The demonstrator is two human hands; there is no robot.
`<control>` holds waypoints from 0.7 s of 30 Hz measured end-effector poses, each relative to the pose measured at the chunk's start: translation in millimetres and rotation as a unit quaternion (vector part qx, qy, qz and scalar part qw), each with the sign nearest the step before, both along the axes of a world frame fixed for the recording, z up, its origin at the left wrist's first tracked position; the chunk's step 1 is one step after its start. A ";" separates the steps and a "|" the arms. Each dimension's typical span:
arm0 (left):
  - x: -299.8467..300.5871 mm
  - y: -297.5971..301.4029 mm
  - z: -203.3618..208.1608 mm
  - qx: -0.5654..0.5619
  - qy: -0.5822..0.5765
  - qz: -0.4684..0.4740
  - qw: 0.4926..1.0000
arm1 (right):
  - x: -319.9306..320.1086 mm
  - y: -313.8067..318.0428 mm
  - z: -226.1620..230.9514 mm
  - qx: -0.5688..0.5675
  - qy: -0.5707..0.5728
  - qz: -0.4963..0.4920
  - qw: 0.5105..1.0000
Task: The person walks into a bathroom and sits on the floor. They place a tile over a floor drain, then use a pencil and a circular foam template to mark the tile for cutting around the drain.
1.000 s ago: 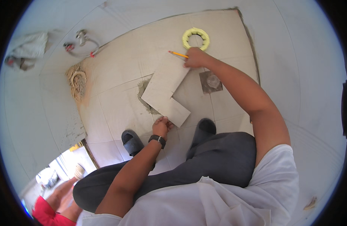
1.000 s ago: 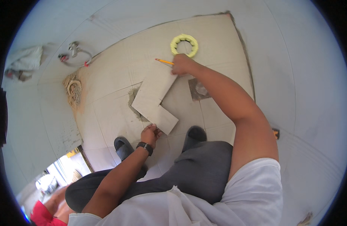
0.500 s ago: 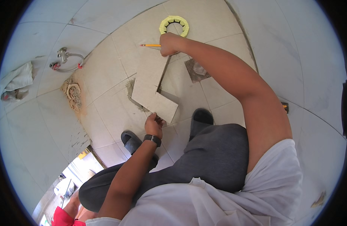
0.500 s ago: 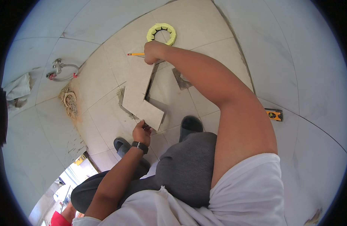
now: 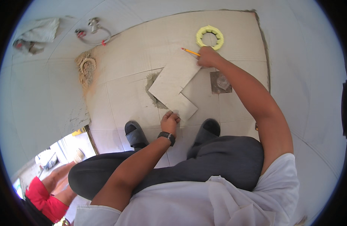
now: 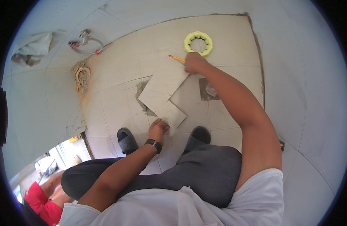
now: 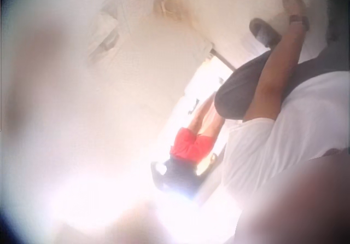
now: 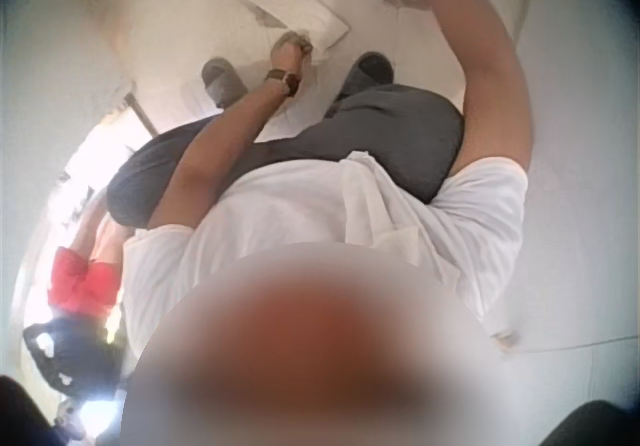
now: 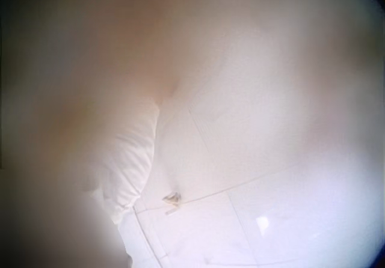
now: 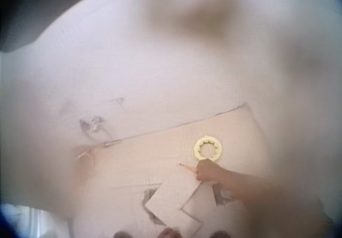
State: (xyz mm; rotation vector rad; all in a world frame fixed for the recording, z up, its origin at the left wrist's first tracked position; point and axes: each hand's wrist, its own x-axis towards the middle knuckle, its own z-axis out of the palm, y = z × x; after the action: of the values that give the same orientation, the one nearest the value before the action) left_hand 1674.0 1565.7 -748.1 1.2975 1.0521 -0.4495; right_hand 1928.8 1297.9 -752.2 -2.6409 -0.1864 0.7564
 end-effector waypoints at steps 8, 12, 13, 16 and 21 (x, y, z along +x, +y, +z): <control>3.2 -13.8 18.9 0.024 0.017 -0.049 0.998 | -4.6 -2.1 -0.9 0.075 0.023 -0.065 0.995; 5.9 -14.3 25.2 0.027 0.024 -0.059 0.998 | -7.7 -6.9 -4.7 0.110 0.026 -0.095 0.989; 5.0 -13.9 25.6 0.029 0.021 -0.061 0.997 | -8.7 -7.6 -5.6 0.122 0.030 -0.112 0.986; 0.1 -12.7 23.0 0.037 0.001 -0.074 0.997 | -10.3 -8.9 -7.3 0.128 0.024 -0.098 0.987; -6.4 -14.4 7.6 0.112 -0.018 -0.093 0.989 | -13.8 -6.9 -9.1 0.128 0.031 -0.121 0.984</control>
State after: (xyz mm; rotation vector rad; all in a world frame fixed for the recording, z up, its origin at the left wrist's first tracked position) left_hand 1667.6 1551.3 -740.5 1.6060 0.9756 -0.4552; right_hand 1915.0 1291.0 -761.3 -2.3403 0.0513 0.6825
